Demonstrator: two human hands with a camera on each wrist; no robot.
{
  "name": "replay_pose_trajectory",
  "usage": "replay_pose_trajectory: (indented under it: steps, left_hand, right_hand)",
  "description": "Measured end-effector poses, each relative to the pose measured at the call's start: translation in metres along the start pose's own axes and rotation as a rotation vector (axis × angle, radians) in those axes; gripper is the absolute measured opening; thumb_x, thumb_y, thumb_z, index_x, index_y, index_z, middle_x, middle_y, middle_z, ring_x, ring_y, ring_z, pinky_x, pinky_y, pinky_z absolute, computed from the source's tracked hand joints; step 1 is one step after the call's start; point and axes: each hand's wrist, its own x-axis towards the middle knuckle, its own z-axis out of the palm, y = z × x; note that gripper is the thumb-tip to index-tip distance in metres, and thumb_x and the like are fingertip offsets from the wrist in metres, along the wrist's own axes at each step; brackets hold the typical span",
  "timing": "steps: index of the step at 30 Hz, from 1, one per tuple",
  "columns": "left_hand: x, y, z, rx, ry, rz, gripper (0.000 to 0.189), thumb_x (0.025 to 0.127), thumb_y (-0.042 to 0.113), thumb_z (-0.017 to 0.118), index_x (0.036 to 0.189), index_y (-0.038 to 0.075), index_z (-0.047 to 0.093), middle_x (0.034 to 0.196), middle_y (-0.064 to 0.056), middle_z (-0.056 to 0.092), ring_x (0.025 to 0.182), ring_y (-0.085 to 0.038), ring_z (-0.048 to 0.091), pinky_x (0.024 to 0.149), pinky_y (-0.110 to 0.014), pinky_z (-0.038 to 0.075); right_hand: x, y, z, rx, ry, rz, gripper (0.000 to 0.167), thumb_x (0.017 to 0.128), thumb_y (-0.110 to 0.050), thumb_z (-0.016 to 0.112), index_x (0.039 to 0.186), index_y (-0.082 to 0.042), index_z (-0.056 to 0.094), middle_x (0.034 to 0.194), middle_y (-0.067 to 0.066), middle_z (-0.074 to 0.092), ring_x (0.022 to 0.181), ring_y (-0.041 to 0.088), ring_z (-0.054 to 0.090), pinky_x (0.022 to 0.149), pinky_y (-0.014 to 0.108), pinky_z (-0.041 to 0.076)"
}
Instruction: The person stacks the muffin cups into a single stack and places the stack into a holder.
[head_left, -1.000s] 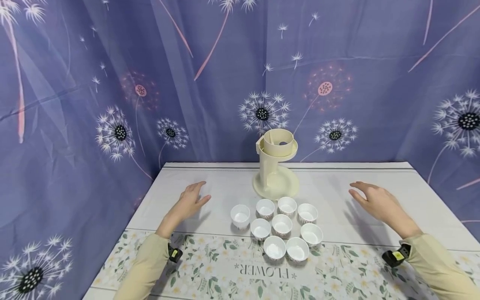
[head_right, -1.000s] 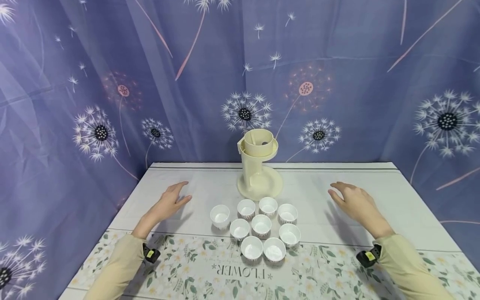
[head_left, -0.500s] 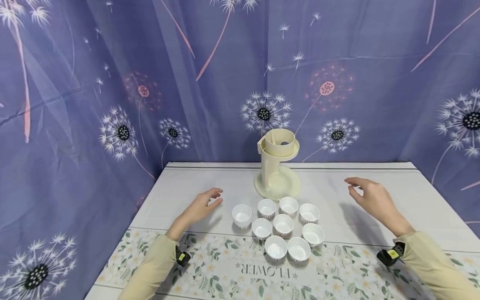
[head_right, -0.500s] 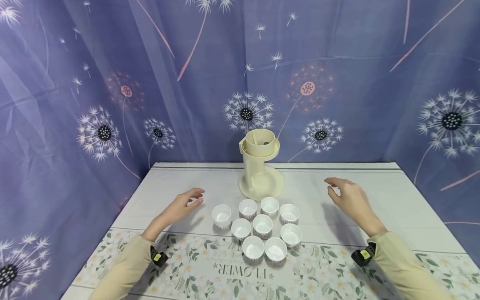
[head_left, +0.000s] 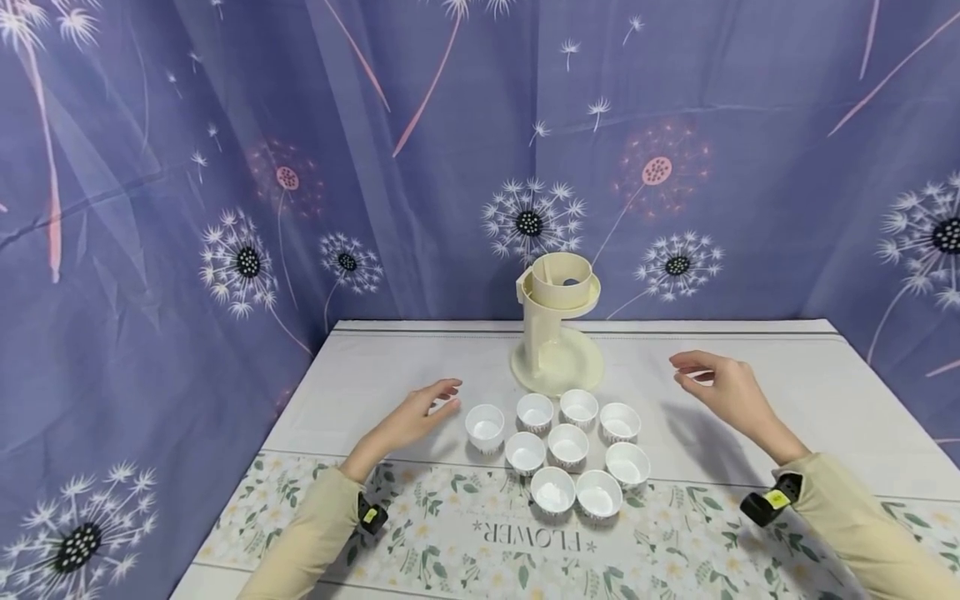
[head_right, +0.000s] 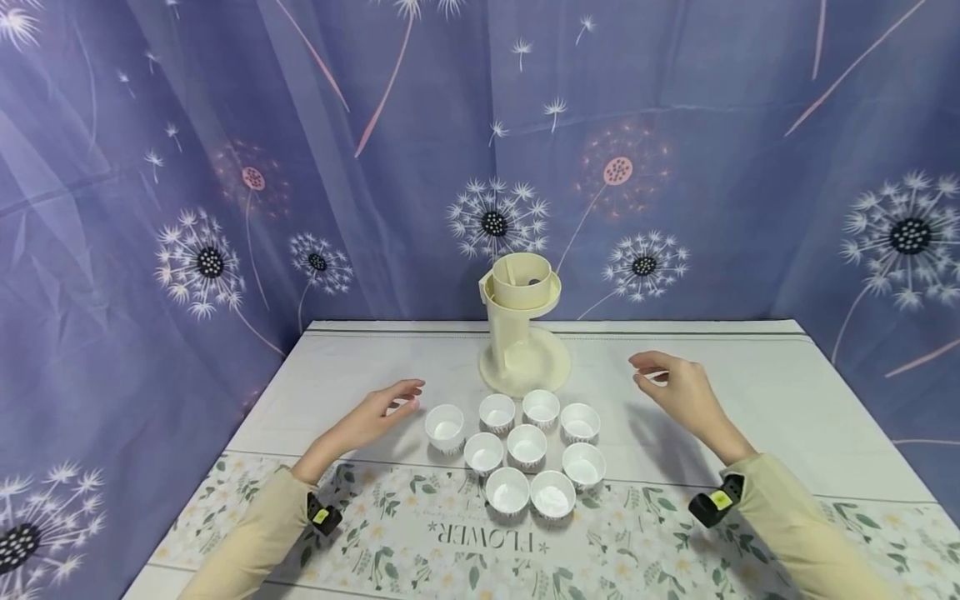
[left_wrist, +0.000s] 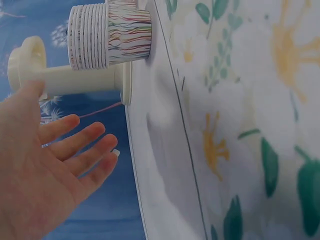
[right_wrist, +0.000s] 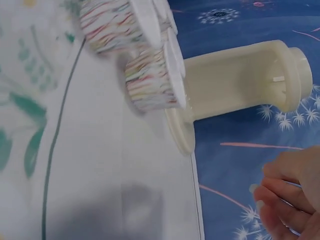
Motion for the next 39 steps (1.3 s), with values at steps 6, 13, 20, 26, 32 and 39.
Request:
replay_pose_trajectory:
  steps: [6, 13, 20, 26, 32, 39]
  left_hand:
    - [0.003, 0.004, 0.002, -0.046, -0.061, 0.052, 0.057, 0.101, 0.036, 0.049, 0.147, 0.006, 0.037, 0.146, -0.017, 0.046, 0.130, -0.034, 0.049, 0.107, -0.053, 0.043]
    - [0.003, 0.011, 0.004, -0.101, -0.126, 0.078, 0.060, 0.098, 0.032, 0.057, 0.148, 0.006, 0.036, 0.149, -0.016, 0.043, 0.132, -0.036, 0.046, 0.110, -0.053, 0.039]
    - [0.005, 0.009, 0.011, -0.138, -0.172, 0.087, 0.062, 0.098, 0.032, 0.056, 0.149, 0.006, 0.033, 0.151, -0.014, 0.041, 0.134, -0.035, 0.045, 0.112, -0.052, 0.037]
    - [0.007, 0.008, 0.015, -0.153, -0.194, 0.082, 0.065, 0.097, 0.033, 0.059, 0.150, 0.006, 0.032, 0.152, -0.014, 0.040, 0.134, -0.034, 0.045, 0.113, -0.051, 0.037]
    - [0.007, 0.010, 0.019, -0.135, -0.201, 0.078, 0.072, 0.090, 0.034, 0.068, 0.149, 0.009, 0.036, 0.151, -0.011, 0.041, 0.134, -0.032, 0.045, 0.112, -0.046, 0.040]
    - [0.008, 0.014, 0.023, -0.141, -0.187, 0.101, 0.076, 0.084, 0.030, 0.076, 0.146, 0.006, 0.040, 0.148, -0.011, 0.045, 0.131, -0.029, 0.049, 0.109, -0.045, 0.043]
  right_hand:
    - [0.001, -0.005, 0.002, 0.063, -0.050, 0.079, 0.023, 0.083, -0.011, 0.076, 0.105, -0.006, 0.072, 0.096, 0.013, 0.075, 0.076, -0.004, 0.065, 0.067, 0.012, 0.054]
    - [0.002, -0.007, 0.008, 0.087, -0.093, 0.096, 0.026, 0.085, -0.016, 0.075, 0.109, -0.006, 0.072, 0.105, 0.013, 0.073, 0.084, 0.010, 0.071, 0.076, 0.025, 0.058]
    - [0.004, -0.016, 0.010, 0.128, -0.158, 0.112, 0.031, 0.087, -0.019, 0.073, 0.113, -0.003, 0.070, 0.110, 0.015, 0.072, 0.093, 0.033, 0.069, 0.082, 0.040, 0.056]
    - [0.007, -0.020, 0.015, 0.164, -0.190, 0.118, 0.033, 0.087, -0.019, 0.073, 0.114, -0.001, 0.069, 0.111, 0.017, 0.071, 0.092, 0.031, 0.070, 0.083, 0.043, 0.056]
    - [0.010, -0.022, 0.021, 0.201, -0.208, 0.105, 0.035, 0.086, -0.015, 0.073, 0.116, 0.001, 0.067, 0.114, 0.018, 0.069, 0.094, 0.034, 0.069, 0.083, 0.041, 0.057]
    - [0.014, -0.024, 0.028, 0.285, -0.237, 0.102, 0.035, 0.086, -0.010, 0.073, 0.117, 0.004, 0.065, 0.114, 0.023, 0.068, 0.095, 0.038, 0.069, 0.080, 0.034, 0.059]
